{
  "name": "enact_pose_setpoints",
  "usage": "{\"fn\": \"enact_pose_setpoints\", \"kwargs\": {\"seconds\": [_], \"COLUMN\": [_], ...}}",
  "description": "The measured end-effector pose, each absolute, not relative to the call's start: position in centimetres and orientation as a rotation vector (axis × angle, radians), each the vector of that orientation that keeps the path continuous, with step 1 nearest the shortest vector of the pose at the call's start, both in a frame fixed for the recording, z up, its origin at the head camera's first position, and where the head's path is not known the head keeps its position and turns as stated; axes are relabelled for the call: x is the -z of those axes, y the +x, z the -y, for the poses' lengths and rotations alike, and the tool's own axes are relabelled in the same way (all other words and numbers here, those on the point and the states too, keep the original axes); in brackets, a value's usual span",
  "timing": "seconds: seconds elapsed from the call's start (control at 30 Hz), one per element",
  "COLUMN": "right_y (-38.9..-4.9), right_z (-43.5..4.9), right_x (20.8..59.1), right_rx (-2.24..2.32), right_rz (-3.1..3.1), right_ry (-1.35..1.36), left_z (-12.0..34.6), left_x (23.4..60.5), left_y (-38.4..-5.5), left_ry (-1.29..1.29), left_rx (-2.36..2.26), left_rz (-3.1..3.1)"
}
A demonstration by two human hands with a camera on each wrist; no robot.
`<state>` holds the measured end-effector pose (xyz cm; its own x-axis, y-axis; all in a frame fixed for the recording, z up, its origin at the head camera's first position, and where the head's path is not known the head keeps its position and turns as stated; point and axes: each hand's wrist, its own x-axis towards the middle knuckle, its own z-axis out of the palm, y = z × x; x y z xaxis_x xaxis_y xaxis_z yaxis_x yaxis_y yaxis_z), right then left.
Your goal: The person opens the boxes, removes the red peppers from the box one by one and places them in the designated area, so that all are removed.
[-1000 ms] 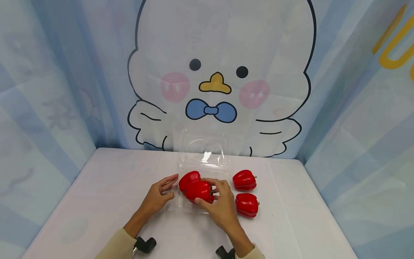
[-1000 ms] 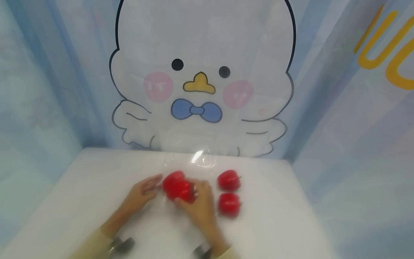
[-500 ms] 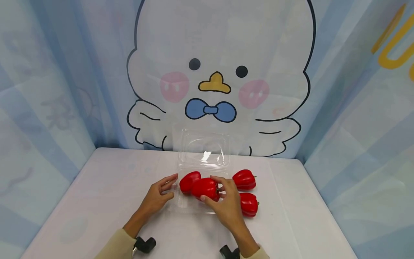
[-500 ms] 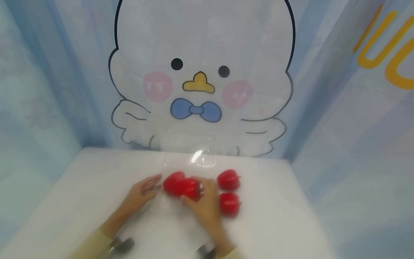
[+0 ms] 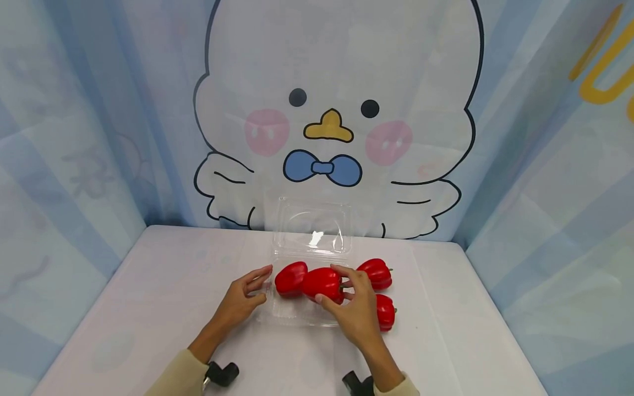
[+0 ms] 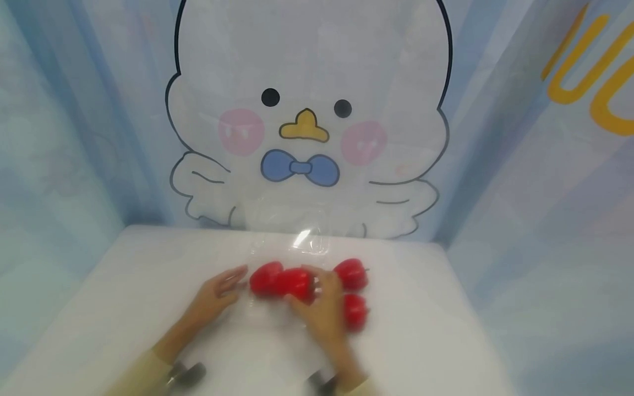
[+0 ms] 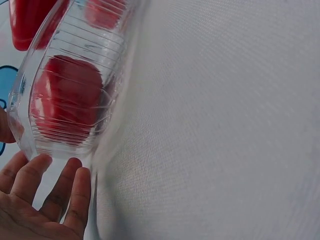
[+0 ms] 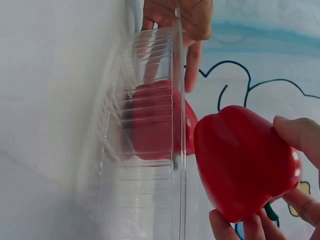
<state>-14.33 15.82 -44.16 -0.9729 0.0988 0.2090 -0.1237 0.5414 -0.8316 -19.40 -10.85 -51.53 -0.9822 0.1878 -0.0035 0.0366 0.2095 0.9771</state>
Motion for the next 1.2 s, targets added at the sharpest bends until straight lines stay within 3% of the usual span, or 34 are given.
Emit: {"fn": "enact_pose_setpoints", "kwargs": {"seconds": [1.2], "right_y": [-16.8], "right_z": [-21.2], "right_x": [42.1], "right_rx": [-1.306], "right_rz": [2.506], "right_ry": [-0.054], "left_z": [10.6], "left_x": [51.3], "left_y": [-19.5], "left_ry": [0.200], "left_rx": [-1.880], "left_rz": [-2.359]}}
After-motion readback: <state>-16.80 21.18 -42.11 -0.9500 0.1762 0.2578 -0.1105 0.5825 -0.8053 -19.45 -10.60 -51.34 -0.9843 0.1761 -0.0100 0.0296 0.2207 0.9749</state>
